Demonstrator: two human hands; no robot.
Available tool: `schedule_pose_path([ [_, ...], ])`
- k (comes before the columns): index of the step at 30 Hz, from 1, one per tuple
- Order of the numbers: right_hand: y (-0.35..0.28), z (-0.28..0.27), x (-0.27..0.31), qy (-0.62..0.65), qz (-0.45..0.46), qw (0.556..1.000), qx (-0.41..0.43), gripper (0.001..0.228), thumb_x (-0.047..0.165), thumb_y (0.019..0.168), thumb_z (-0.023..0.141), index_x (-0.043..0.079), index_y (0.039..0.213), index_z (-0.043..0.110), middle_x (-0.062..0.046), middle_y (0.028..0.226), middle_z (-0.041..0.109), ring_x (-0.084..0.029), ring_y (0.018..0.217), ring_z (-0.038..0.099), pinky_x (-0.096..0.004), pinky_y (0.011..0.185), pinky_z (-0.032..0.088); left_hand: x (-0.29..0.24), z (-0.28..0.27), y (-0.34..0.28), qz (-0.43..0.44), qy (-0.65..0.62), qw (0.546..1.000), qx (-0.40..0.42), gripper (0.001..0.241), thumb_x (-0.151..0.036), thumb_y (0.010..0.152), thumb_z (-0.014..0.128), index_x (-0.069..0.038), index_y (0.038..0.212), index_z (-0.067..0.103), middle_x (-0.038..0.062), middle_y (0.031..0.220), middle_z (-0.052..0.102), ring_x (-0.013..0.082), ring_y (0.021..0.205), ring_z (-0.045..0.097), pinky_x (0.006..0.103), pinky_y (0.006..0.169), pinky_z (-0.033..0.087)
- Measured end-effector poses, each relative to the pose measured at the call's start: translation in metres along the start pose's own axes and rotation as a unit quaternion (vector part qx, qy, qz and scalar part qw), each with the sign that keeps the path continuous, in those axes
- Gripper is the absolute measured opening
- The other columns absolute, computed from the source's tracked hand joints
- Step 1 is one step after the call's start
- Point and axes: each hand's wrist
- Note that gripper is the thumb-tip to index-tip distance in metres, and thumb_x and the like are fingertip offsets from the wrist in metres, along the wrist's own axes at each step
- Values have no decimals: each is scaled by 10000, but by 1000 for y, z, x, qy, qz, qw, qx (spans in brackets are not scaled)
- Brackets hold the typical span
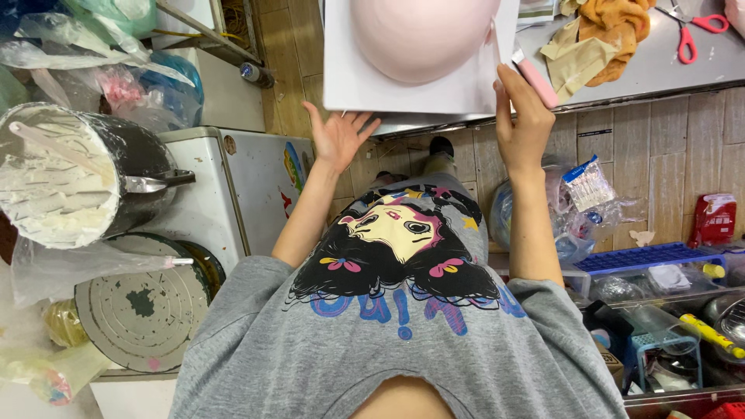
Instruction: The person smooths the surface of a pink cake on a white board using a small spatula and their fingers. They repeatedly scrape and wipe the sides and top of the cake to even out the frosting.
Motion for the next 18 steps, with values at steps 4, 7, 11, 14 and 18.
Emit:
schedule_pose_path([
  [4,-10,-10,4,-16,34,999,11,263,-16,1035,698,27,1293,726,-182,1188,758,-271,994,770,-347,816,590,-6,8,-2,14,89,996,29,1291,-976,727,179,-93,1664,92,209,1658,290,383,1534,288,582,1222,270],
  [7,-13,-32,0,-15,39,999,4,315,-55,1044,676,50,1336,732,-153,1197,775,-223,998,792,-333,836,629,-13,8,1,6,111,993,35,1281,-984,743,190,-88,1657,139,301,1583,408,445,1480,356,552,1198,319],
  [11,14,-79,-22,12,45,999,-26,288,-100,1113,615,28,1341,736,-150,1136,801,-216,1006,819,-294,767,614,-36,-9,22,68,25,997,-42,1245,-970,755,220,-102,1648,181,242,1603,426,387,1467,415,517,1183,363],
  [14,53,-89,-38,52,-14,998,-36,274,-149,1114,549,-73,1342,678,-204,1168,762,-253,1013,794,-281,791,591,-48,-27,37,124,-55,989,-59,1175,-941,779,250,-168,1661,187,209,1634,376,364,1472,420,499,1196,380],
  [18,110,-66,-65,120,-57,991,-16,270,-186,1058,520,-165,1300,638,-237,1150,741,-269,986,776,-262,764,547,-26,-34,39,60,-248,884,392,1177,-969,972,89,-22,1651,250,278,1589,404,347,1241,533,444,1059,456],
])
Point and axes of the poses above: each hand's wrist, its own y-axis towards the middle knuckle, its own z-axis out of the palm, x = y × z
